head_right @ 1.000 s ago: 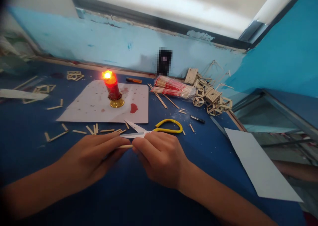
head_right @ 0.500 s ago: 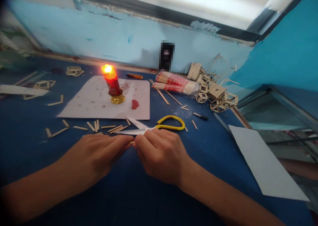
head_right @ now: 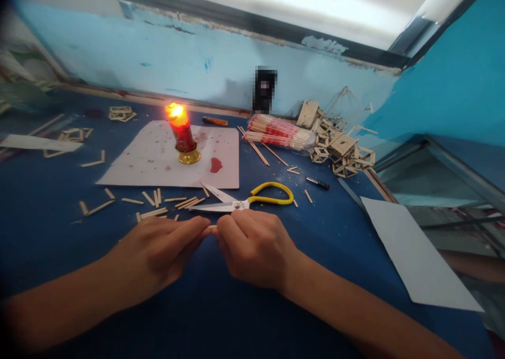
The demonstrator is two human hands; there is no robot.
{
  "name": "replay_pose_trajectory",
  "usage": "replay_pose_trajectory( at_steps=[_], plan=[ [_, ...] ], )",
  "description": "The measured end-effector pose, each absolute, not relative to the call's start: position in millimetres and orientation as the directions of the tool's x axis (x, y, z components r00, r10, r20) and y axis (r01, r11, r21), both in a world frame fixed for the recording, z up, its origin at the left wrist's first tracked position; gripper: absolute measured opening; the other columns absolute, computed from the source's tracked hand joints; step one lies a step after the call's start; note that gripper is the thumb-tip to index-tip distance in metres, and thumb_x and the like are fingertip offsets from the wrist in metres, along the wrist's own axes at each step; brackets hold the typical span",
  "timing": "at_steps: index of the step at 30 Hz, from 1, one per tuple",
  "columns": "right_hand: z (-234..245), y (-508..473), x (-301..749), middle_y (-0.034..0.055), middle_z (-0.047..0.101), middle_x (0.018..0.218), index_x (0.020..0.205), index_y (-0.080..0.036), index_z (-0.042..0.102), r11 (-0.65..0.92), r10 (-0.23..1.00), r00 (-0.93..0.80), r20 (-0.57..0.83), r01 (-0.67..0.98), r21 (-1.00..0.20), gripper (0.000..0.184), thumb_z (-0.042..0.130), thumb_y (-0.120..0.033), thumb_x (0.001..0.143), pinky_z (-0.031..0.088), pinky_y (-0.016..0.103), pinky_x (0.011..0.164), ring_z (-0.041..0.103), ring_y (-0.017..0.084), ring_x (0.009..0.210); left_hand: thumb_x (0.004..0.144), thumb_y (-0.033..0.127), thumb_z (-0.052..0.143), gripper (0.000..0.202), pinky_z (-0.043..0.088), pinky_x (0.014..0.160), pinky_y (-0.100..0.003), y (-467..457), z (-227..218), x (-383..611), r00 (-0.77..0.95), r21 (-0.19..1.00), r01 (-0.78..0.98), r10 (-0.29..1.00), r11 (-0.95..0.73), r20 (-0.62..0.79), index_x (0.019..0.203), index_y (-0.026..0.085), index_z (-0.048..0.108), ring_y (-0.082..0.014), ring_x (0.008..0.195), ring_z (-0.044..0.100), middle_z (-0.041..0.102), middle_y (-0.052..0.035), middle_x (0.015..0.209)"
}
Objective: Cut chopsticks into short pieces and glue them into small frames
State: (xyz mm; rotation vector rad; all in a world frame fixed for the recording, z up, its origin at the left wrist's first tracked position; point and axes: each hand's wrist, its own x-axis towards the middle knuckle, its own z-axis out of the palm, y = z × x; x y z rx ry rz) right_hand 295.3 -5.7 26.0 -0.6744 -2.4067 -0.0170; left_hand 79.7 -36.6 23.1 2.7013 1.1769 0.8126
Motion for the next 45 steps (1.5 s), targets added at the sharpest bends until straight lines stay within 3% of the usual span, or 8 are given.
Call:
replay_pose_trajectory(
  at_steps=[9, 14, 20, 25, 30, 36, 43, 45],
  plan=[
    [19.8, -2.1, 295.8, 0.0005, 0.058, 0.060, 0.069, -0.017, 0.060, 0.878, 0.430, -0.634, 0.643, 0.460, -0.133, 0.030, 0.057, -0.012, 0.099, 0.033, 0.033, 0.055, 0.050, 0.014, 0.053, 0.107, 0.022, 0.042, 0.030, 0.024, 0.046, -0.029, -24.1, 37.7, 82.0, 0.464, 0.203, 0.746, 0.713, -0.635, 0.526, 0.078, 0.021, 0.050, -0.0103, 0.040, 0.043, 0.048, 0.0073, 0.051],
    [17.3, 14.5, 307.7, 0.0019, 0.071, 0.071, 0.091, -0.016, 0.068, 0.770, 0.615, -0.547, 0.569, 0.572, -0.282, 0.020, 0.055, -0.020, 0.104, 0.042, 0.029, 0.061, 0.065, 0.015, 0.060, 0.105, 0.032, 0.040, 0.034, 0.029, 0.052, -0.030, 5.2, 59.6, 40.1, 0.477, 0.123, 0.847, 0.841, -0.518, 0.257, 0.076, 0.020, 0.054, -0.0154, 0.051, 0.052, 0.056, 0.0010, 0.061],
    [13.0, 22.8, 307.1, 0.0090, 0.077, 0.091, 0.112, -0.013, 0.066, 0.816, 0.575, -0.676, 0.461, 0.512, -0.267, 0.021, 0.048, -0.015, 0.104, 0.049, 0.031, 0.066, 0.072, 0.021, 0.073, 0.104, 0.038, 0.045, 0.035, 0.037, 0.059, -0.030, 23.3, 64.7, 1.1, 0.548, 0.154, 0.829, 0.836, -0.537, -0.036, 0.088, 0.021, 0.071, -0.0184, 0.068, 0.064, 0.070, -0.0038, 0.083],
    [11.1, 20.3, 307.5, 0.0076, 0.078, 0.093, 0.125, -0.015, 0.060, 0.826, 0.563, -0.684, 0.464, 0.473, -0.305, 0.023, 0.051, -0.014, 0.104, 0.053, 0.030, 0.072, 0.075, 0.020, 0.080, 0.107, 0.038, 0.041, 0.038, 0.032, 0.055, -0.030, 14.0, 58.7, 9.4, 0.497, -0.012, 0.863, 0.844, -0.505, 0.202, 0.116, 0.020, 0.073, -0.0188, 0.069, 0.064, 0.072, -0.0081, 0.111],
    [13.7, 19.6, 308.4, -0.0007, 0.076, 0.082, 0.101, -0.020, 0.063, 0.739, 0.665, -0.617, 0.420, 0.463, -0.489, 0.004, 0.066, -0.019, 0.099, 0.050, 0.023, 0.063, 0.069, 0.013, 0.065, 0.105, 0.031, 0.048, 0.028, 0.040, 0.064, -0.028, 11.7, 51.0, 19.5, 0.574, 0.186, 0.779, 0.801, -0.598, 0.172, 0.114, 0.021, 0.072, -0.0182, 0.076, 0.067, 0.073, -0.0030, 0.098],
    [21.4, 16.2, 302.5, -0.0003, 0.081, 0.096, 0.107, -0.022, 0.072, 0.743, 0.638, -0.630, 0.443, 0.352, -0.569, 0.015, 0.066, -0.013, 0.097, 0.056, 0.022, 0.074, 0.076, 0.013, 0.080, 0.103, 0.033, 0.057, 0.023, 0.046, 0.070, -0.025, -3.5, 41.0, 52.9, 0.581, 0.536, 0.599, 0.784, -0.594, 0.219, 0.116, 0.020, 0.072, -0.0145, 0.077, 0.068, 0.076, -0.0020, 0.096],
    [23.1, 12.4, 302.2, 0.0022, 0.081, 0.092, 0.101, -0.021, 0.076, 0.740, 0.650, -0.573, 0.499, 0.329, -0.587, 0.009, 0.071, -0.016, 0.095, 0.055, 0.026, 0.071, 0.073, 0.015, 0.076, 0.104, 0.035, 0.052, 0.029, 0.047, 0.069, -0.025, 10.8, 64.0, 29.8, 0.504, 0.540, 0.670, 0.846, -0.509, 0.173, 0.101, 0.021, 0.076, -0.0159, 0.078, 0.069, 0.077, -0.0014, 0.088],
    [23.5, 15.1, 303.6, 0.0008, 0.078, 0.088, 0.100, -0.021, 0.076, 0.725, 0.655, -0.596, 0.464, 0.322, -0.609, 0.008, 0.072, -0.016, 0.095, 0.053, 0.024, 0.067, 0.069, 0.012, 0.070, 0.097, 0.034, 0.060, 0.021, 0.046, 0.062, -0.024, 23.5, 70.6, 4.9, 0.486, 0.488, 0.757, 0.874, -0.435, 0.026, 0.096, 0.023, 0.078, -0.0147, 0.068, 0.065, 0.076, 0.0007, 0.082]
  ],
)
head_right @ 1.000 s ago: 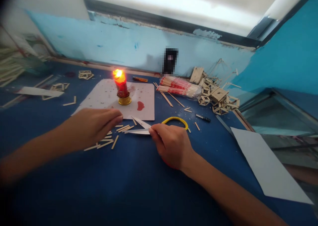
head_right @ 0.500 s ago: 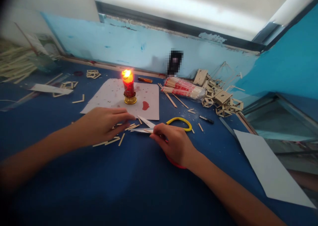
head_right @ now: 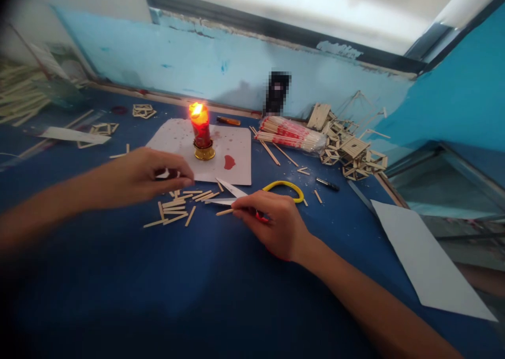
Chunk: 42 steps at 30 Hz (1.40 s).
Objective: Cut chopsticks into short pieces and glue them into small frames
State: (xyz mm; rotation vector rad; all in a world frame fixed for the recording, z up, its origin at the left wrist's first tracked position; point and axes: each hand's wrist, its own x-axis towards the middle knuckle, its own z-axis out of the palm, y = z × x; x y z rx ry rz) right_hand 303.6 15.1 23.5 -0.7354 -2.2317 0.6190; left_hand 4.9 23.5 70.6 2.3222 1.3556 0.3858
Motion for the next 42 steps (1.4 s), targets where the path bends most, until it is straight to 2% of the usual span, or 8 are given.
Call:
replay_pose_trajectory(
  at_steps=[5, 11, 22, 27, 32, 35, 39, 42],
  plan=[
    [22.6, 19.0, 304.6, 0.0011, 0.074, 0.084, 0.102, -0.019, 0.077, 0.710, 0.612, -0.718, 0.330, 0.316, -0.630, 0.011, 0.070, -0.015, 0.095, 0.049, 0.024, 0.067, 0.065, 0.012, 0.070, 0.087, 0.026, 0.068, 0.013, 0.046, 0.059, -0.021, 32.2, 67.3, -16.9, 0.532, 0.485, 0.793, 0.806, -0.368, -0.259, 0.088, 0.028, 0.080, -0.0133, 0.066, 0.068, 0.077, 0.0037, 0.079],
    [20.6, 17.3, 303.6, 0.0040, 0.073, 0.091, 0.104, -0.018, 0.073, 0.734, 0.542, -0.795, 0.273, 0.291, -0.613, 0.014, 0.063, -0.011, 0.097, 0.050, 0.025, 0.071, 0.066, 0.014, 0.077, 0.086, 0.036, 0.072, 0.011, 0.042, 0.061, -0.026, 11.2, 63.2, 16.3, 0.527, 0.329, 0.829, 0.829, -0.452, -0.187, 0.081, 0.032, 0.081, -0.0183, 0.071, 0.068, 0.078, 0.0024, 0.081],
    [27.6, 14.2, 280.0, 0.0044, 0.075, 0.098, 0.106, -0.019, 0.073, 0.714, 0.504, -0.844, 0.183, 0.287, -0.638, 0.014, 0.064, -0.014, 0.097, 0.051, 0.027, 0.077, 0.068, 0.016, 0.086, 0.075, 0.034, 0.069, 0.016, 0.023, 0.043, -0.025, -9.0, 52.9, 48.8, 0.243, 0.129, 0.962, 0.970, -0.242, 0.001, 0.067, 0.027, 0.081, -0.0202, 0.048, 0.062, 0.074, -0.0047, 0.061],
    [28.3, 13.7, 268.6, -0.0015, 0.073, 0.080, 0.096, -0.019, 0.076, 0.558, 0.673, -0.728, 0.129, 0.386, -0.734, 0.009, 0.070, -0.013, 0.092, 0.044, 0.022, 0.061, 0.060, 0.010, 0.065, 0.072, 0.030, 0.072, 0.014, 0.033, 0.040, -0.024, -9.9, 65.4, 50.8, 0.208, 0.473, 0.869, 0.975, -0.146, -0.083, 0.061, 0.025, 0.077, -0.0169, 0.045, 0.059, 0.067, 0.0010, 0.051],
    [27.7, 13.7, 275.3, -0.0038, 0.070, 0.070, 0.093, -0.019, 0.078, 0.355, 0.754, -0.654, 0.062, 0.325, -0.877, 0.005, 0.077, -0.022, 0.090, 0.041, 0.019, 0.055, 0.056, 0.008, 0.058, 0.080, 0.026, 0.071, 0.010, 0.046, 0.045, -0.021, -6.0, 64.1, 52.1, 0.309, 0.854, 0.520, 0.929, 0.013, -0.203, 0.073, 0.021, 0.075, -0.0135, 0.050, 0.064, 0.071, 0.0033, 0.057],
    [25.2, 14.2, 280.2, -0.0015, 0.074, 0.075, 0.090, -0.019, 0.079, 0.249, 0.804, -0.591, 0.062, 0.241, -0.938, 0.011, 0.082, -0.030, 0.087, 0.046, 0.020, 0.058, 0.060, 0.010, 0.063, 0.083, 0.022, 0.073, 0.005, 0.052, 0.053, -0.022, -4.0, 55.4, 55.2, 0.342, 0.939, 0.342, 0.925, 0.041, -0.165, 0.082, 0.018, 0.076, -0.0140, 0.060, 0.070, 0.075, 0.0012, 0.065],
    [21.7, 13.8, 283.8, 0.0008, 0.076, 0.075, 0.091, -0.020, 0.079, 0.102, 0.836, -0.549, 0.008, 0.141, -0.985, 0.015, 0.083, -0.033, 0.086, 0.048, 0.021, 0.055, 0.065, 0.012, 0.062, 0.088, 0.025, 0.075, 0.026, 0.059, 0.071, -0.026, -5.4, 46.0, 59.5, 0.420, 0.978, 0.208, 0.901, 0.022, -0.110, 0.114, 0.020, 0.074, -0.0174, 0.083, 0.077, 0.082, -0.0009, 0.084],
    [20.0, 13.3, 286.1, 0.0011, 0.076, 0.075, 0.091, -0.021, 0.080, 0.103, 0.846, -0.534, 0.005, 0.154, -0.983, 0.014, 0.083, -0.034, 0.086, 0.051, 0.023, 0.056, 0.065, 0.013, 0.062, 0.089, 0.025, 0.077, 0.022, 0.060, 0.074, -0.023, -8.8, 41.2, 63.1, 0.406, 0.983, 0.185, 0.911, -0.009, -0.069, 0.111, 0.022, 0.076, -0.0162, 0.086, 0.078, 0.083, 0.0005, 0.089]
  ],
)
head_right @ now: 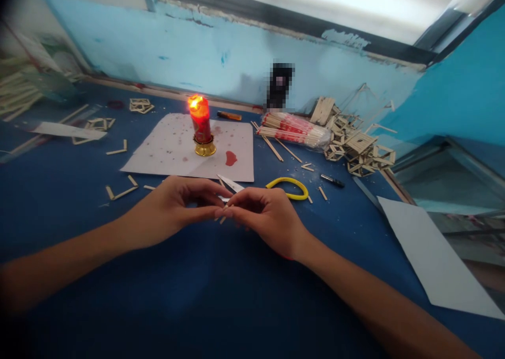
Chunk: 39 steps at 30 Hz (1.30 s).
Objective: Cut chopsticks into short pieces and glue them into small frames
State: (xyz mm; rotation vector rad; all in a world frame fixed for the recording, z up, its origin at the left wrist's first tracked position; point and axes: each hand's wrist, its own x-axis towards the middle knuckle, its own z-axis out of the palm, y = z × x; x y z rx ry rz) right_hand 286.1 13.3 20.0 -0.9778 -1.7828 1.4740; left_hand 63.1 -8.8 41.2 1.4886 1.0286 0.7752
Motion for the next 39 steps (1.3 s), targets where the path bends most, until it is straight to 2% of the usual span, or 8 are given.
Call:
replay_pose_trajectory(
  at_steps=[5, 11, 14, 17, 22, 31, 34, 39],
  plan=[
    [13.9, 15.0, 289.6, 0.0000, 0.079, 0.079, 0.092, -0.023, 0.084, 0.212, 0.826, -0.561, 0.055, 0.219, -0.952, 0.007, 0.083, -0.025, 0.086, 0.053, 0.024, 0.064, 0.068, 0.013, 0.067, 0.087, 0.017, 0.078, 0.014, 0.060, 0.071, -0.017, -13.9, 32.4, 67.6, 0.364, 0.967, 0.251, 0.930, -0.047, -0.049, 0.100, 0.020, 0.076, -0.0137, 0.081, 0.079, 0.083, 0.0032, 0.084],
    [13.6, 16.9, 288.3, 0.0007, 0.078, 0.077, 0.092, -0.020, 0.084, 0.095, 0.819, -0.570, -0.066, 0.249, -0.964, 0.010, 0.082, -0.028, 0.086, 0.053, 0.024, 0.064, 0.066, 0.013, 0.067, 0.089, 0.019, 0.076, 0.016, 0.060, 0.076, -0.016, -15.9, 29.4, 67.0, 0.398, 0.881, 0.395, 0.913, -0.262, 0.093, 0.104, 0.021, 0.073, -0.0120, 0.080, 0.079, 0.083, 0.0044, 0.087],
    [19.4, 17.1, 287.0, -0.0008, 0.078, 0.075, 0.088, -0.020, 0.083, 0.175, 0.818, -0.575, -0.033, 0.302, -0.937, 0.007, 0.083, -0.026, 0.085, 0.049, 0.023, 0.062, 0.064, 0.012, 0.065, 0.088, 0.016, 0.075, 0.016, 0.058, 0.073, -0.014, -17.3, 31.0, 66.6, 0.395, 0.857, 0.426, 0.912, -0.288, 0.110, 0.103, 0.022, 0.072, -0.0109, 0.078, 0.079, 0.083, 0.0049, 0.086],
    [22.4, 17.2, 285.9, -0.0020, 0.074, 0.069, 0.083, -0.019, 0.083, 0.238, 0.792, -0.610, -0.039, 0.366, -0.900, 0.006, 0.082, -0.025, 0.085, 0.044, 0.022, 0.057, 0.060, 0.011, 0.061, 0.088, 0.014, 0.073, 0.017, 0.056, 0.066, -0.014, -17.9, 28.8, 66.1, 0.414, 0.826, 0.466, 0.903, -0.317, 0.113, 0.103, 0.021, 0.071, -0.0106, 0.075, 0.078, 0.082, 0.0044, 0.084],
    [21.7, 17.3, 283.3, -0.0018, 0.073, 0.067, 0.083, -0.018, 0.082, 0.199, 0.776, -0.624, -0.090, 0.379, -0.904, 0.010, 0.081, -0.027, 0.087, 0.045, 0.023, 0.056, 0.062, 0.011, 0.061, 0.088, 0.017, 0.073, 0.024, 0.055, 0.066, -0.019, -18.2, 23.7, 65.8, 0.428, 0.776, 0.523, 0.896, -0.352, 0.117, 0.111, 0.022, 0.068, -0.0115, 0.072, 0.076, 0.082, 0.0054, 0.083],
    [23.2, 12.8, 279.9, -0.0050, 0.074, 0.070, 0.086, -0.019, 0.081, 0.483, 0.759, -0.633, 0.151, 0.391, -0.784, 0.007, 0.076, -0.019, 0.091, 0.041, 0.020, 0.056, 0.059, 0.006, 0.058, 0.088, 0.020, 0.070, 0.041, 0.053, 0.075, -0.029, -24.6, 23.8, 70.9, 0.376, 0.618, 0.699, 0.920, -0.358, 0.108, 0.128, 0.029, 0.063, -0.0196, 0.086, 0.077, 0.083, 0.0055, 0.098],
    [21.2, 9.8, 280.0, -0.0055, 0.074, 0.070, 0.085, -0.020, 0.082, 0.430, 0.794, -0.588, 0.155, 0.362, -0.827, 0.006, 0.078, -0.021, 0.090, 0.041, 0.020, 0.056, 0.058, 0.006, 0.058, 0.091, 0.020, 0.070, 0.035, 0.052, 0.076, -0.026, -25.7, 23.3, 70.1, 0.381, 0.633, 0.681, 0.916, -0.369, 0.124, 0.125, 0.028, 0.064, -0.0179, 0.090, 0.077, 0.083, 0.0052, 0.101],
    [16.1, 8.3, 280.5, -0.0046, 0.071, 0.068, 0.083, -0.021, 0.081, 0.241, 0.793, -0.610, -0.001, 0.315, -0.918, 0.010, 0.079, -0.028, 0.090, 0.042, 0.021, 0.056, 0.059, 0.009, 0.061, 0.094, 0.018, 0.067, 0.032, 0.050, 0.071, -0.024, -26.8, 22.4, 69.6, 0.475, 0.640, 0.633, 0.871, -0.435, 0.122, 0.125, 0.025, 0.063, -0.0156, 0.082, 0.076, 0.082, 0.0055, 0.094]
  ],
)
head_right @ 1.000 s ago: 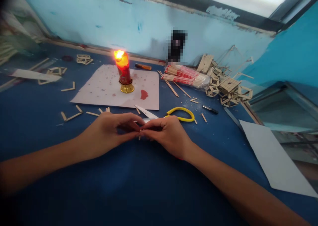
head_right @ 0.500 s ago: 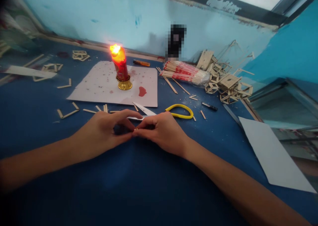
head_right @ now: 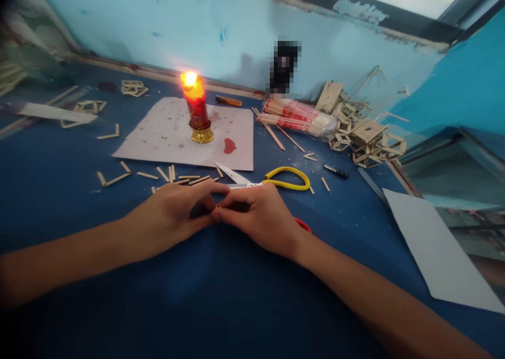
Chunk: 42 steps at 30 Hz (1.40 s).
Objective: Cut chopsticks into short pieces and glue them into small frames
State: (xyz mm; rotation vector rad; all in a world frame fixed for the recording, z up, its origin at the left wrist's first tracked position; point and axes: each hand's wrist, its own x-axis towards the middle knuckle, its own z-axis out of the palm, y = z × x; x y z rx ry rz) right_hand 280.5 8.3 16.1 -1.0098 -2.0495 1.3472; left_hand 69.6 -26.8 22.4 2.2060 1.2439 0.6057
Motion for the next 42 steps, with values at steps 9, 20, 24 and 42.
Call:
replay_pose_trajectory(
  at_steps=[9, 20, 24, 42],
  plan=[
    [37.1, 36.6, 304.9, 0.0003, 0.070, 0.086, 0.099, -0.021, 0.072, 0.557, 0.788, -0.592, 0.167, 0.571, -0.603, 0.023, 0.071, -0.043, 0.095, 0.045, 0.029, 0.068, 0.061, 0.015, 0.074, 0.085, 0.028, 0.072, 0.027, 0.047, 0.063, -0.027, 6.8, 63.8, 24.9, 0.334, 0.502, 0.824, 0.941, -0.263, -0.055, 0.113, 0.027, 0.070, -0.0181, 0.068, 0.071, 0.080, 0.0040, 0.081],
    [48.3, 54.5, 354.6, 0.0102, 0.068, 0.118, 0.130, -0.029, 0.063, 0.498, 0.776, -0.573, -0.265, 0.813, -0.302, 0.066, 0.068, -0.075, 0.083, 0.051, 0.039, 0.084, 0.065, 0.031, 0.104, 0.085, 0.025, 0.066, 0.009, 0.031, 0.051, -0.025, 16.4, 74.9, -28.4, 0.356, 0.177, 0.927, 0.923, -0.329, -0.145, 0.086, 0.029, 0.074, -0.0105, 0.055, 0.053, 0.065, 0.0072, 0.066],
    [47.2, 52.1, 351.0, 0.0105, 0.066, 0.121, 0.132, -0.029, 0.063, 0.514, 0.774, -0.579, -0.255, 0.810, -0.282, 0.064, 0.070, -0.069, 0.084, 0.050, 0.039, 0.090, 0.065, 0.031, 0.105, 0.085, 0.025, 0.066, 0.009, 0.035, 0.051, -0.027, 14.8, 78.2, -21.1, 0.384, 0.254, 0.913, 0.885, -0.320, -0.264, 0.081, 0.028, 0.074, -0.0145, 0.058, 0.060, 0.072, 0.0031, 0.074],
    [41.1, 139.2, 340.0, 0.0107, 0.080, 0.103, 0.109, -0.016, 0.079, 0.341, 0.937, -0.347, -0.036, 0.934, -0.108, 0.028, 0.058, -0.030, 0.099, 0.050, 0.031, 0.079, 0.072, 0.024, 0.092, 0.093, 0.040, 0.058, 0.018, 0.036, 0.059, -0.030, 13.7, 75.9, -14.1, 0.409, 0.227, 0.903, 0.892, -0.365, -0.191, 0.091, 0.029, 0.073, -0.0207, 0.069, 0.066, 0.077, -0.0021, 0.087]
  ],
)
